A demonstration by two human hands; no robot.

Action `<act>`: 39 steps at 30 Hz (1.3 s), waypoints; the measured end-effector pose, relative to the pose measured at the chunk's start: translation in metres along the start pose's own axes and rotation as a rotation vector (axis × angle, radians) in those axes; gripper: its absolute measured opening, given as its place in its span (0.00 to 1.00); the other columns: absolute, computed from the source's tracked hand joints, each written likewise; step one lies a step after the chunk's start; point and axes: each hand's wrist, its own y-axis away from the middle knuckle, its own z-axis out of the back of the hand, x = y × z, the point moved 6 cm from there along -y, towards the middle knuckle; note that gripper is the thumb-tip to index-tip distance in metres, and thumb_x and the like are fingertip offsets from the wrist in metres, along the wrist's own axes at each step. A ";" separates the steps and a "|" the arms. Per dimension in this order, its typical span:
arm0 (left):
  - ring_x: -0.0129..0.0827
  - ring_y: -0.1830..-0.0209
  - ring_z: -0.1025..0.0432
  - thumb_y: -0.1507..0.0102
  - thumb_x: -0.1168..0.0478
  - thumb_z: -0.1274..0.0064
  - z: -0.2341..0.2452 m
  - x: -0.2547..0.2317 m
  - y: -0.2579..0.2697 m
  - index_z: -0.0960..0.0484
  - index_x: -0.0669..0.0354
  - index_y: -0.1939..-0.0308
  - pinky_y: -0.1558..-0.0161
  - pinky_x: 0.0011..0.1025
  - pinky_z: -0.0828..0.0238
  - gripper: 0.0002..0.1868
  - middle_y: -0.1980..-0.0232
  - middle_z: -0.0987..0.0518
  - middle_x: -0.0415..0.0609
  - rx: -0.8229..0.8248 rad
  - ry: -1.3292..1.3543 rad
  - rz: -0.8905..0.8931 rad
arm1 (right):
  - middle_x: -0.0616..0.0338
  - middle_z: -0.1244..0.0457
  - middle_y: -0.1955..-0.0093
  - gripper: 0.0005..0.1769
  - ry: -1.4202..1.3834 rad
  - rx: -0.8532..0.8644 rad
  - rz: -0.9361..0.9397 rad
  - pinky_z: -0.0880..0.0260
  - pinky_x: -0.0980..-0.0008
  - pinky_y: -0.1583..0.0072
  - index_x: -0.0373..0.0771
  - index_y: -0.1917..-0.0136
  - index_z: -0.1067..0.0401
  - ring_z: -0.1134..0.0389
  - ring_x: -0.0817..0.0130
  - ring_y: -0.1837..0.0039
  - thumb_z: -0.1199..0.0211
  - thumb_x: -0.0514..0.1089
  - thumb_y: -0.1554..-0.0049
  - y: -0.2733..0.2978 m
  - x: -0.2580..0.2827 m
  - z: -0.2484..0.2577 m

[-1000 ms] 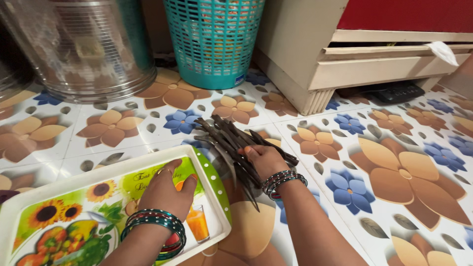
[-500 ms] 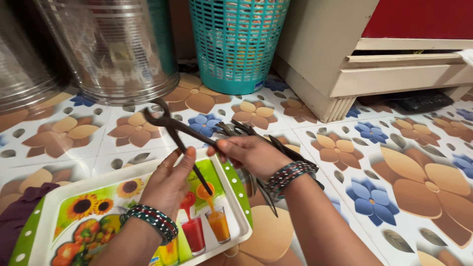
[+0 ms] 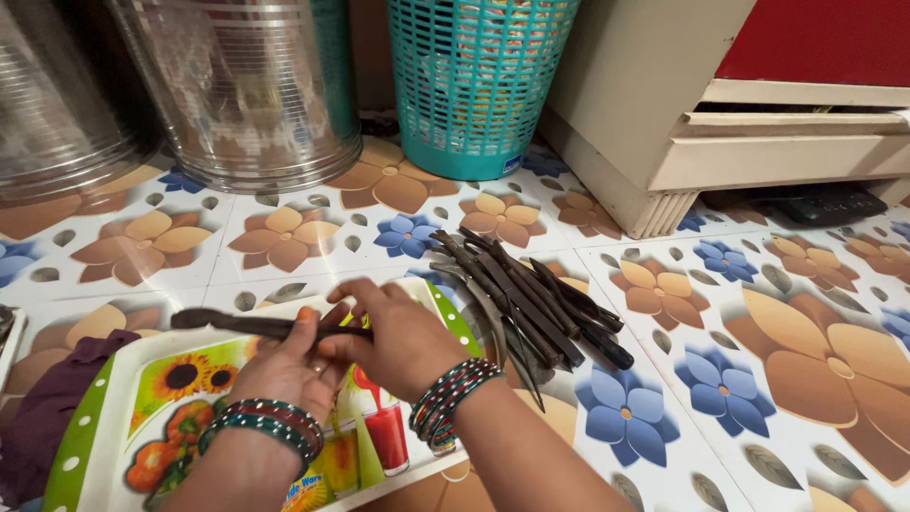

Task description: The person sorts various metal tools, including wrenches and rods, into plastic trays on the floor and wipes them with a purple cloth.

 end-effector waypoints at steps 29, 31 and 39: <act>0.38 0.15 0.68 0.40 0.18 0.62 0.114 0.005 0.042 0.68 0.46 0.19 0.21 0.55 0.73 0.60 0.15 0.65 0.46 0.402 -2.670 0.193 | 0.63 0.32 0.40 0.33 0.080 0.246 -0.041 0.39 0.63 0.31 0.59 0.40 0.22 0.37 0.59 0.34 0.21 0.44 0.60 0.037 -0.081 -0.117; 0.36 0.15 0.65 0.39 0.23 0.54 0.122 0.008 0.036 0.66 0.46 0.19 0.21 0.56 0.70 0.59 0.16 0.63 0.48 0.489 -2.698 0.146 | 0.67 0.32 0.40 0.32 0.113 0.286 -0.041 0.41 0.65 0.29 0.60 0.41 0.22 0.38 0.62 0.33 0.22 0.46 0.61 0.036 -0.085 -0.123; 0.40 0.25 0.41 0.43 0.31 0.41 0.139 0.017 0.026 0.45 0.38 0.22 0.25 0.40 0.45 0.51 0.26 0.43 0.44 0.494 -2.493 -0.026 | 0.61 0.35 0.35 0.46 0.144 0.462 -0.019 0.45 0.56 0.28 0.63 0.35 0.22 0.40 0.52 0.31 0.31 0.79 0.64 0.043 -0.081 -0.119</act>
